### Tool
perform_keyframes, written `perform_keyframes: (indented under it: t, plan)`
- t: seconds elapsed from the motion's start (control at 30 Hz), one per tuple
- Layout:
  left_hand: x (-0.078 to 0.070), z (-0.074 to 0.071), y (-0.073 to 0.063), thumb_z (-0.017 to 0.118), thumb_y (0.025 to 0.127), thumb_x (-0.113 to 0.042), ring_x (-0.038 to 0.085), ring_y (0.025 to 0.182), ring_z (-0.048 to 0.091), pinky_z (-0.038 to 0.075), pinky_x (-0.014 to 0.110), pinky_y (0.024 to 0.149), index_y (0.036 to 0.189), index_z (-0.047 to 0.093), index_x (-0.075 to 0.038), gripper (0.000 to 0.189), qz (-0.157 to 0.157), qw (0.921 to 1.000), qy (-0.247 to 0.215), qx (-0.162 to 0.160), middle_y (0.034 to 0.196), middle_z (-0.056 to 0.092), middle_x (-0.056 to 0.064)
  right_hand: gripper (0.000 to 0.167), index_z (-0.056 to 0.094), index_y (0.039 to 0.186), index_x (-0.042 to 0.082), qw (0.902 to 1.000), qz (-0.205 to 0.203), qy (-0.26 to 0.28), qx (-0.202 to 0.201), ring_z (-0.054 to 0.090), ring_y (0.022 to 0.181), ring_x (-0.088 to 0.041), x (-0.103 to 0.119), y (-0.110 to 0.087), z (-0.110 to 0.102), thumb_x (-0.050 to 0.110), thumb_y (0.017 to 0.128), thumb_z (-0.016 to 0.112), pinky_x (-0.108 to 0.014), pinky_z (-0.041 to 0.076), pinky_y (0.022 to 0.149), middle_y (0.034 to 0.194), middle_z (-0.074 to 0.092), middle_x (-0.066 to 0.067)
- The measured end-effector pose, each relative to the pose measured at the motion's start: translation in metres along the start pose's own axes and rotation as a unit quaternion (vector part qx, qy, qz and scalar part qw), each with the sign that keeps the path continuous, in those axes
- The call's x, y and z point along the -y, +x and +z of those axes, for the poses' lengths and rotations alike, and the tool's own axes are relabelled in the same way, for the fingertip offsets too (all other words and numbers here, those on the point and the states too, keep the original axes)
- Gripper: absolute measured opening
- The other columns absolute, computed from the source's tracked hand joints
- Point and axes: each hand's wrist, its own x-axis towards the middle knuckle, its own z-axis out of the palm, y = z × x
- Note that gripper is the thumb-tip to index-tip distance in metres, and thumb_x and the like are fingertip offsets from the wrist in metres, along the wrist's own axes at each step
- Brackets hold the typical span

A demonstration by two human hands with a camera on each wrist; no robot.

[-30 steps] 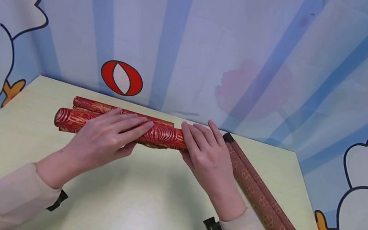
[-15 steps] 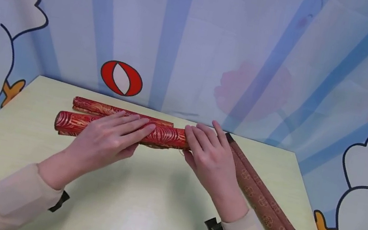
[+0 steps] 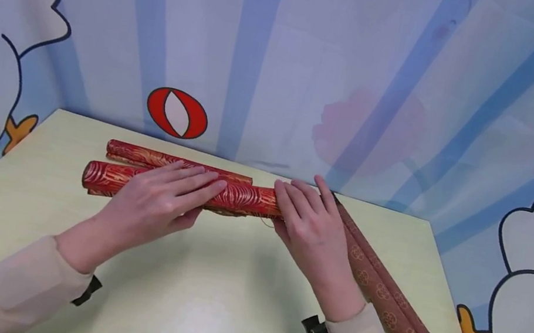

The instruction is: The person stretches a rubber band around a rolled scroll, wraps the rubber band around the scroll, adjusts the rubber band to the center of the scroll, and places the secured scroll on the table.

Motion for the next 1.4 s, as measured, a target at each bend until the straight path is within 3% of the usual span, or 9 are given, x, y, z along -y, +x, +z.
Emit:
perform_keyframes:
  t: [0.17, 0.47, 1.0, 1.4]
  plan:
    - [-0.002, 0.0, 0.003, 0.092, 0.084, -0.02, 0.027, 0.115, 0.076, 0.061, 0.048, 0.1, 0.138, 0.073, -0.012, 0.057, 0.0, 1.0, 0.0, 0.002, 0.13, 0.076, 0.009, 0.08, 0.067, 0.14, -0.001, 0.9996, -0.019, 0.014, -0.013, 0.068, 0.12, -0.037, 0.004, 0.004, 0.002, 0.016, 0.071, 0.103, -0.058, 0.045, 0.118, 0.123, 0.076, -0.019]
    - [-0.001, -0.002, 0.002, 0.092, 0.084, -0.02, 0.027, 0.117, 0.075, 0.06, 0.049, 0.102, 0.138, 0.073, -0.012, 0.058, -0.007, 0.9998, 0.008, 0.014, 0.131, 0.076, 0.009, 0.076, 0.069, 0.138, 0.0, 0.9999, 0.009, 0.001, -0.01, 0.069, 0.119, -0.036, 0.001, -0.001, 0.0, 0.016, 0.072, 0.101, -0.057, 0.043, 0.121, 0.124, 0.076, -0.018]
    - [0.0, -0.002, -0.002, 0.086, 0.09, -0.019, 0.029, 0.123, 0.071, 0.054, 0.052, 0.111, 0.145, 0.067, -0.01, 0.059, -0.017, 0.9982, 0.054, -0.019, 0.137, 0.073, 0.011, 0.061, 0.074, 0.131, 0.003, 0.9978, 0.031, 0.025, -0.052, 0.071, 0.101, -0.039, -0.006, -0.001, -0.007, 0.007, 0.075, 0.098, -0.059, 0.046, 0.117, 0.117, 0.077, -0.018]
    - [0.01, -0.007, -0.01, 0.083, 0.089, 0.003, 0.035, 0.131, 0.066, 0.047, 0.054, 0.118, 0.149, 0.063, -0.006, 0.064, -0.038, 0.9965, 0.069, -0.027, 0.144, 0.068, 0.015, 0.071, 0.073, 0.135, 0.002, 0.9945, 0.042, 0.034, -0.089, 0.071, 0.1, -0.041, -0.011, -0.006, -0.01, 0.003, 0.069, 0.1, -0.063, 0.044, 0.117, 0.117, 0.077, -0.021]
